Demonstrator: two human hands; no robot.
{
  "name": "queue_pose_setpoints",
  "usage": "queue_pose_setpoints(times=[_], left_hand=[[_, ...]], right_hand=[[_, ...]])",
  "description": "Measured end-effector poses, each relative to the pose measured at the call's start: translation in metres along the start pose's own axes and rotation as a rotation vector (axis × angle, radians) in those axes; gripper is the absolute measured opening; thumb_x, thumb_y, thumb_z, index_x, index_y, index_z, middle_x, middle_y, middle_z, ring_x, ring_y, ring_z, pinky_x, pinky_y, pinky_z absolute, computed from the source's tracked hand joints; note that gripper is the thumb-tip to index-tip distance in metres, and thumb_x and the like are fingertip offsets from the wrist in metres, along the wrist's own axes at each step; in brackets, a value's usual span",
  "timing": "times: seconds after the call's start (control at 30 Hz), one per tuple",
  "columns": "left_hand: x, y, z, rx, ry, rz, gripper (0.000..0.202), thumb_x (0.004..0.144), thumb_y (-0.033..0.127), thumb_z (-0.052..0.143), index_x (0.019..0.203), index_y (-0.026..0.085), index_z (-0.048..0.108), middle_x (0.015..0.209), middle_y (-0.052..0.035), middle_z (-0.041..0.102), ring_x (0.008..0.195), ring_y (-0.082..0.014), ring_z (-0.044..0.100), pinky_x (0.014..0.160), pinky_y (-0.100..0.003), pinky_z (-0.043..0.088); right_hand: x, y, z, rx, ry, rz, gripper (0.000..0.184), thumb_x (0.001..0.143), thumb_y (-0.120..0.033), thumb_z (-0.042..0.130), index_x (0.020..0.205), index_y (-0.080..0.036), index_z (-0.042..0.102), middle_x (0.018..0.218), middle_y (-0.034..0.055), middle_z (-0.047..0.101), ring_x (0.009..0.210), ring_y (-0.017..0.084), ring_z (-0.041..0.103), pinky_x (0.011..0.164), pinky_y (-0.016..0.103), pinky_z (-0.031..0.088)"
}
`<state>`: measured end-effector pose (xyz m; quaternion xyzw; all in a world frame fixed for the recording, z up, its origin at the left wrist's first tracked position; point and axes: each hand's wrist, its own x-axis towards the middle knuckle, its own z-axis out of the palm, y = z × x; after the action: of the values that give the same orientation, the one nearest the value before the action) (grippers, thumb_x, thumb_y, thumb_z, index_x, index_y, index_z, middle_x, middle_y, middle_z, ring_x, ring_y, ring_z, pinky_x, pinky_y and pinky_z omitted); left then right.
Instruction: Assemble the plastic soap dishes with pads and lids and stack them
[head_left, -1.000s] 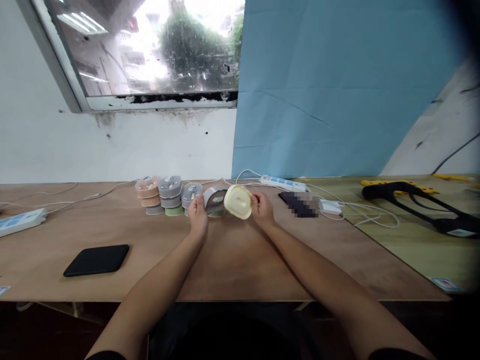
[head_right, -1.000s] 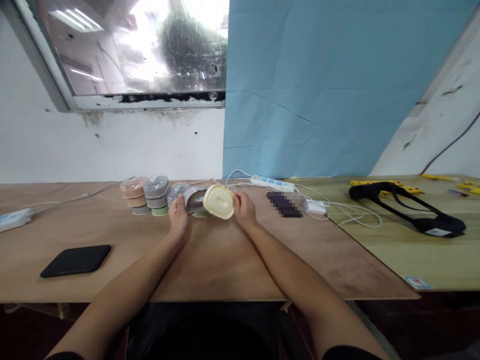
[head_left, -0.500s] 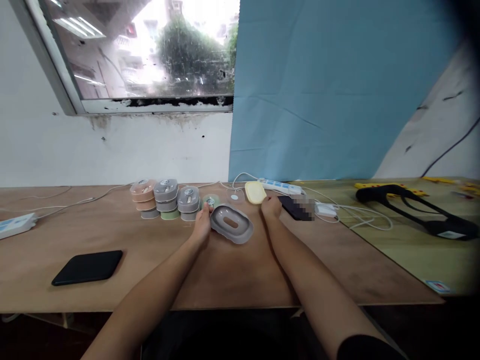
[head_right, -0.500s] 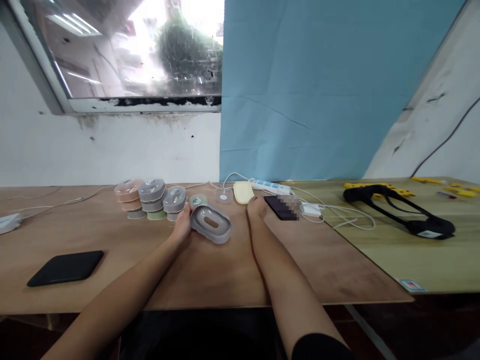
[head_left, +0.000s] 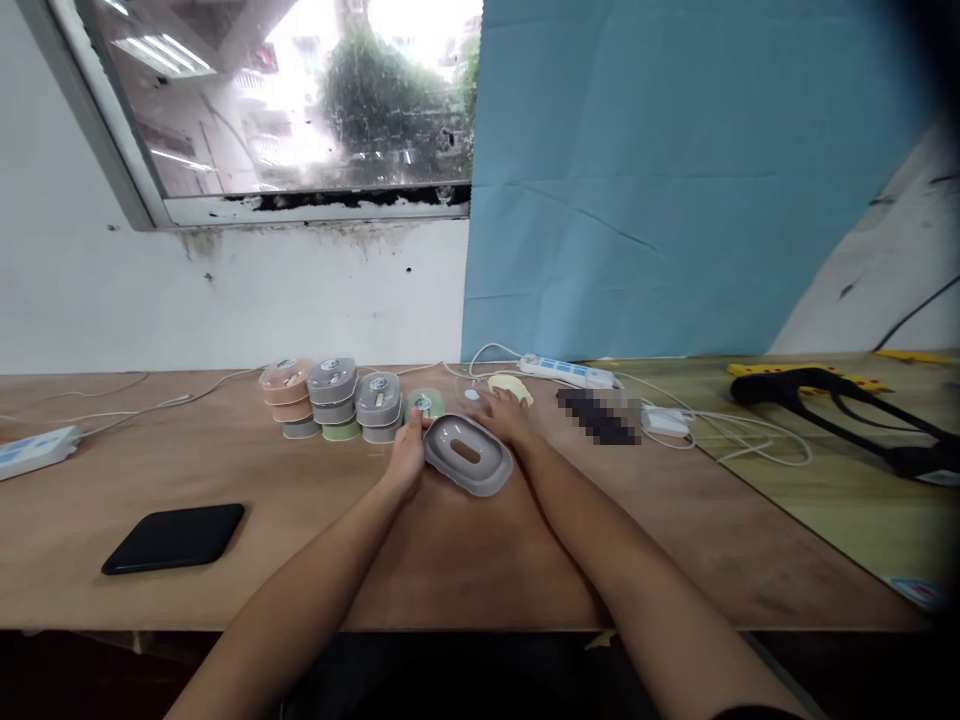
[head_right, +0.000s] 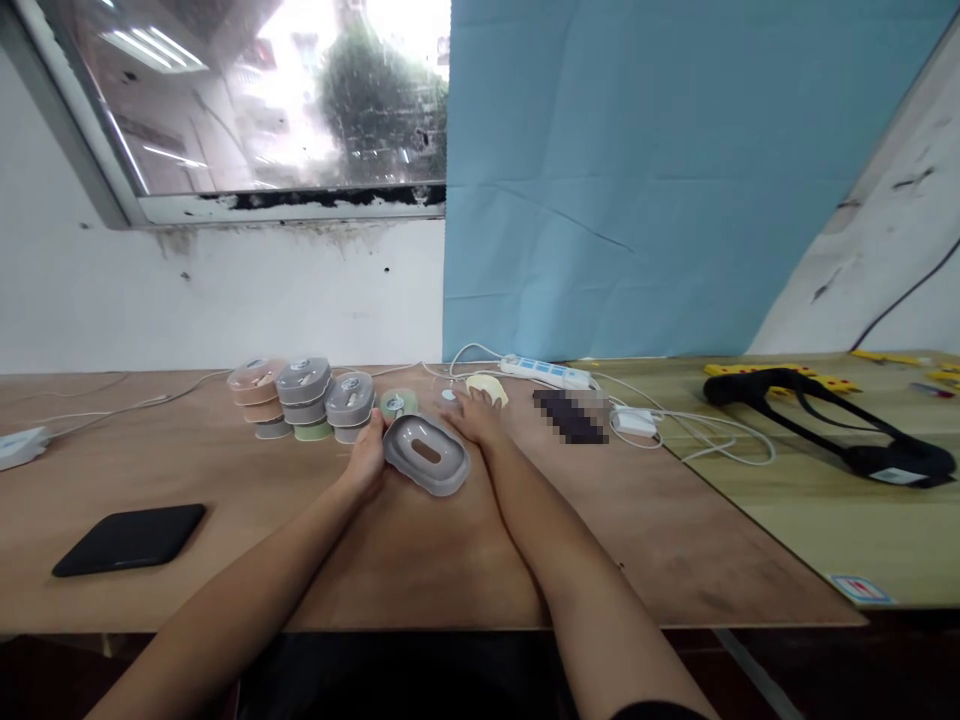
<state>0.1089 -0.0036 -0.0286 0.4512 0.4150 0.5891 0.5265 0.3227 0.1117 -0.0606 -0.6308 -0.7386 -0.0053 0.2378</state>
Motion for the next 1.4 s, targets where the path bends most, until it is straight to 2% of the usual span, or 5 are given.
queue_pose_setpoints(times=[0.77,0.97,1.17,1.27,1.4], left_hand=[[0.004,-0.006,-0.002,0.042,0.012,0.017,0.066,0.074,0.079,0.043,0.073,0.015,0.061,0.050,0.0001,0.055,0.041,-0.0129,0.049,0.039,-0.024,0.038],[0.007,-0.009,-0.005,0.050,0.017,0.051,0.066,0.075,0.078,0.041,0.074,0.015,0.061,0.052,-0.0011,0.057,0.044,-0.0133,0.052,0.041,-0.023,0.039],[0.004,-0.002,-0.006,-0.082,0.021,-0.023,0.065,0.079,0.078,0.036,0.084,0.016,0.057,0.054,0.0020,0.054,0.038,-0.0114,0.050,0.037,-0.023,0.042],[0.005,-0.001,-0.007,-0.115,0.034,-0.060,0.064,0.080,0.077,0.035,0.090,0.017,0.056,0.060,0.0006,0.058,0.041,-0.0119,0.054,0.038,-0.023,0.044],[0.006,-0.002,-0.006,-0.105,0.012,-0.104,0.063,0.079,0.076,0.039,0.090,0.016,0.056,0.059,-0.0005,0.058,0.044,-0.0141,0.058,0.037,-0.023,0.046]], right_hand=[[0.008,-0.020,0.004,-0.046,-0.019,-0.058,0.040,0.084,-0.054,0.051,0.096,-0.021,0.069,0.132,0.0119,0.050,0.123,0.028,0.042,0.102,0.041,0.031],[0.006,-0.024,0.000,0.031,0.121,-0.106,0.046,0.081,-0.047,0.058,0.118,-0.020,0.061,0.129,0.0124,0.053,0.121,0.028,0.045,0.103,0.041,0.033],[-0.036,-0.004,-0.023,0.242,0.439,-0.281,0.050,0.087,-0.031,0.050,0.134,-0.015,0.042,0.115,0.0131,0.060,0.109,0.026,0.054,0.096,0.044,0.044],[-0.069,0.008,-0.038,0.196,0.522,-0.539,0.066,0.085,-0.032,0.057,0.142,-0.017,0.028,0.124,0.0158,0.054,0.114,0.027,0.053,0.095,0.047,0.046],[-0.099,0.002,-0.049,0.016,0.495,-0.927,0.052,0.081,-0.036,0.063,0.129,-0.026,0.047,0.132,0.0127,0.050,0.115,0.027,0.053,0.088,0.043,0.049]])
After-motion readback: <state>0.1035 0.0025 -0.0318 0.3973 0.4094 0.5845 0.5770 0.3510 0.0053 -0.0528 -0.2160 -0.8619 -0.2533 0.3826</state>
